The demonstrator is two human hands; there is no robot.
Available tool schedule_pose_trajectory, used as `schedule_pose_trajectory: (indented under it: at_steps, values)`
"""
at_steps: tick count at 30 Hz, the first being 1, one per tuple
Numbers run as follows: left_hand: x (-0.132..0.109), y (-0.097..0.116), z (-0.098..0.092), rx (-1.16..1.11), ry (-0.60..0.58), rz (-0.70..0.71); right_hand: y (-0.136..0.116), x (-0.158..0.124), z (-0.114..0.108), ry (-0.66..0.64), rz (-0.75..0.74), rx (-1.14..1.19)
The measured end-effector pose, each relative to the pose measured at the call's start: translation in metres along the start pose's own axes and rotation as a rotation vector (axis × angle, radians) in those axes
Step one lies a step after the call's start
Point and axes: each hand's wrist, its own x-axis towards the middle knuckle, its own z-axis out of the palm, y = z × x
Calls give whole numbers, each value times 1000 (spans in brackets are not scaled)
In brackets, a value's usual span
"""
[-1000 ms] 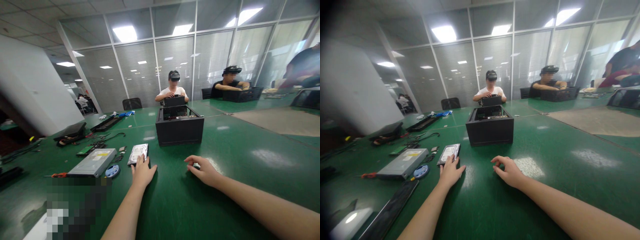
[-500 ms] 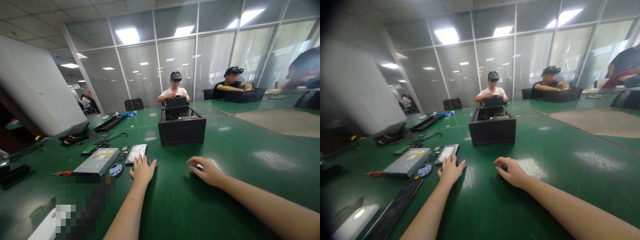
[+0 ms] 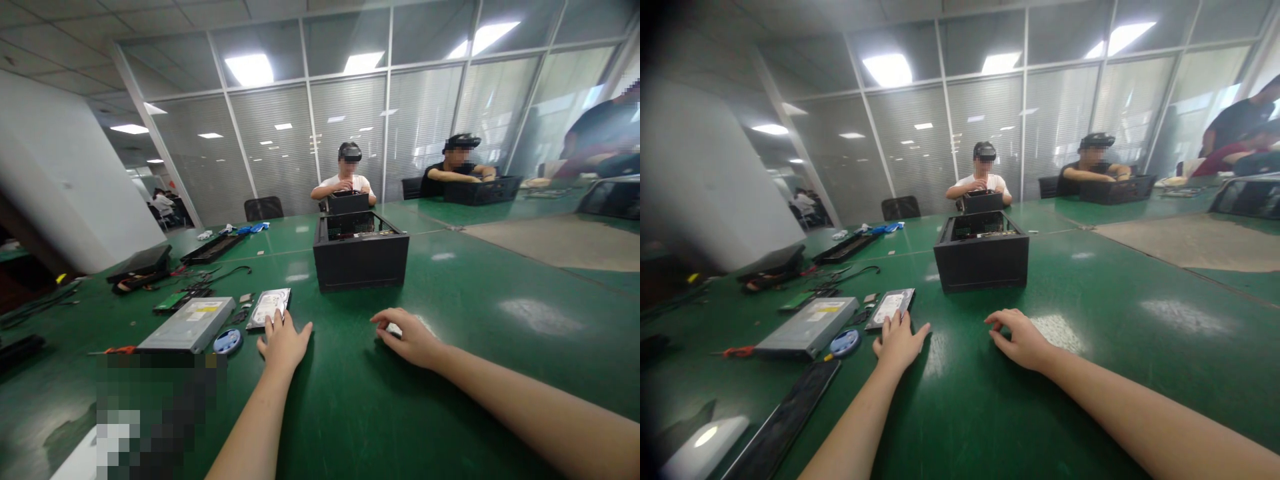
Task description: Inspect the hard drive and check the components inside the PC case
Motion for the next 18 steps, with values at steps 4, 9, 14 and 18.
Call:
schedule_pose_trajectory:
  at_steps: [4, 9, 14, 18]
  values:
    - [1, 0, 1, -6, 12, 6, 3, 6, -1, 109, -68, -68]
    - [2, 0, 1, -15, 29, 6, -3, 42, -24, 226, -166, -270]
    - [2, 0, 0, -11, 12, 8, -5, 119, -64, 287, -131, -472]
    - [2, 0, -1, 2, 6, 13, 11, 171, -83, 126, -58, -686]
